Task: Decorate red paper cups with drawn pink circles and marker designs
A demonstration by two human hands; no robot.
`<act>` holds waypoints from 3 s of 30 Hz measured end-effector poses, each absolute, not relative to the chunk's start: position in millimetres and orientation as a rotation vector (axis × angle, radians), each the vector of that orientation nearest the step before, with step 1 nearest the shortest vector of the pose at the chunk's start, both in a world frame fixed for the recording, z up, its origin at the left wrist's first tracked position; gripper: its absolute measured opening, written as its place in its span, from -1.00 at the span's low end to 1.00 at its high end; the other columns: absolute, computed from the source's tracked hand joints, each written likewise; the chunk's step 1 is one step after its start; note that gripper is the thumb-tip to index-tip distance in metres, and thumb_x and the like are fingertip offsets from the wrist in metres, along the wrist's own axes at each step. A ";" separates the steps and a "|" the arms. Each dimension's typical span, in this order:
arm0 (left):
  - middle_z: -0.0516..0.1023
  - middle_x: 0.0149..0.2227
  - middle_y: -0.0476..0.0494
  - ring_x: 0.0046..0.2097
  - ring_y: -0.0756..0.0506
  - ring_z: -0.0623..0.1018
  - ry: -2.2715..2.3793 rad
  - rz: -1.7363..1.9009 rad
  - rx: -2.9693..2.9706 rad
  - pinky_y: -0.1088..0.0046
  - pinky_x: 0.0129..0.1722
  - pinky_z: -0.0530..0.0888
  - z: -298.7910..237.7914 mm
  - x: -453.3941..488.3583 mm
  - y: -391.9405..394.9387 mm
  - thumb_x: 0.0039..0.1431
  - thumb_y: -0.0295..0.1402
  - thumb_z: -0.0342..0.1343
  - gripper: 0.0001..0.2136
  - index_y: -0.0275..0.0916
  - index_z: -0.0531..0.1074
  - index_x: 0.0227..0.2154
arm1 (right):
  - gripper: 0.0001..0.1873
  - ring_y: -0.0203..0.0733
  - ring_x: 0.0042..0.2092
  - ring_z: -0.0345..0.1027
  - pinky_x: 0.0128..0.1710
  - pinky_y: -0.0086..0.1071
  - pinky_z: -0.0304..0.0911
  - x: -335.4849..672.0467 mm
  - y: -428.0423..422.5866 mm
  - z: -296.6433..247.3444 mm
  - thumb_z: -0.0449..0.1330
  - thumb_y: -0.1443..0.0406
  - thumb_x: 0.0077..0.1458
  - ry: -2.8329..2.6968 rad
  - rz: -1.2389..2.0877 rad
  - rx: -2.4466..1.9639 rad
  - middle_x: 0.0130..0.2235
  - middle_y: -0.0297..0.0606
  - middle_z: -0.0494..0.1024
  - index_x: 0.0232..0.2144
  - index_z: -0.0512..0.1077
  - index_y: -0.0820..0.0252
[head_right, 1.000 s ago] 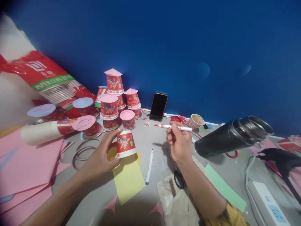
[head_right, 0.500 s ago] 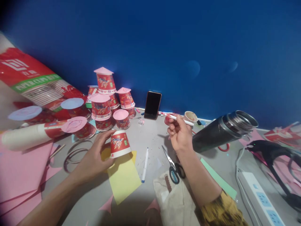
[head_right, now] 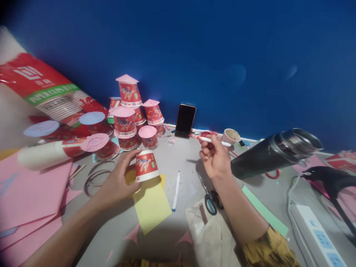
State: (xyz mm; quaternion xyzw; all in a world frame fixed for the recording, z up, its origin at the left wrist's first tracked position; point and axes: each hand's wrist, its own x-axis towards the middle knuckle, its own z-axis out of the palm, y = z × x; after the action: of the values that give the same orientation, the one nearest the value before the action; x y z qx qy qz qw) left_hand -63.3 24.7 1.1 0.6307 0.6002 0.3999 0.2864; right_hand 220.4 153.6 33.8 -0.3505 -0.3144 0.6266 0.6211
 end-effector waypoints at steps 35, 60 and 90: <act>0.27 0.29 -0.22 0.36 -0.33 0.32 1.507 1.115 1.816 -0.05 0.33 0.42 -2.1 -61.4 23.3 0.01 -0.50 0.21 -0.24 -0.02 0.17 0.31 | -0.87 -0.24 -0.43 0.51 -0.39 -0.41 0.34 178.8 71.0 30.8 0.21 0.26 0.38 -2.155 0.536 -0.591 -0.40 -0.29 0.65 -0.24 0.52 0.11; 0.30 0.26 -0.27 0.32 -0.35 0.35 1.452 1.140 1.819 -0.06 0.29 0.44 -2.9 -60.1 24.8 0.10 -0.31 0.33 -0.29 -0.05 0.20 0.30 | -0.84 -0.27 -0.40 0.52 -0.36 -0.45 0.32 175.4 68.1 29.9 0.19 0.25 0.41 -2.183 0.604 -0.550 -0.40 -0.32 0.65 -0.26 0.51 0.12; 0.30 0.26 -0.24 0.32 -0.34 0.34 1.450 1.104 1.901 -0.07 0.33 0.38 0.0 -60.2 24.4 0.04 -0.44 0.22 -0.29 -0.05 0.18 0.29 | -0.85 -0.28 -0.47 0.50 -0.42 -0.46 0.35 177.7 68.2 33.3 0.21 0.30 0.34 -2.156 0.534 -0.640 -0.44 -0.34 0.65 -0.32 0.51 0.13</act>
State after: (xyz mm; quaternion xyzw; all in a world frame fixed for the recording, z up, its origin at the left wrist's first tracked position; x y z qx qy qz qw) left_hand -60.2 24.4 0.0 0.6986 0.5330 0.4056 0.2516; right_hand 177.7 68.2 33.3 -0.2532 -0.8535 0.2115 0.4034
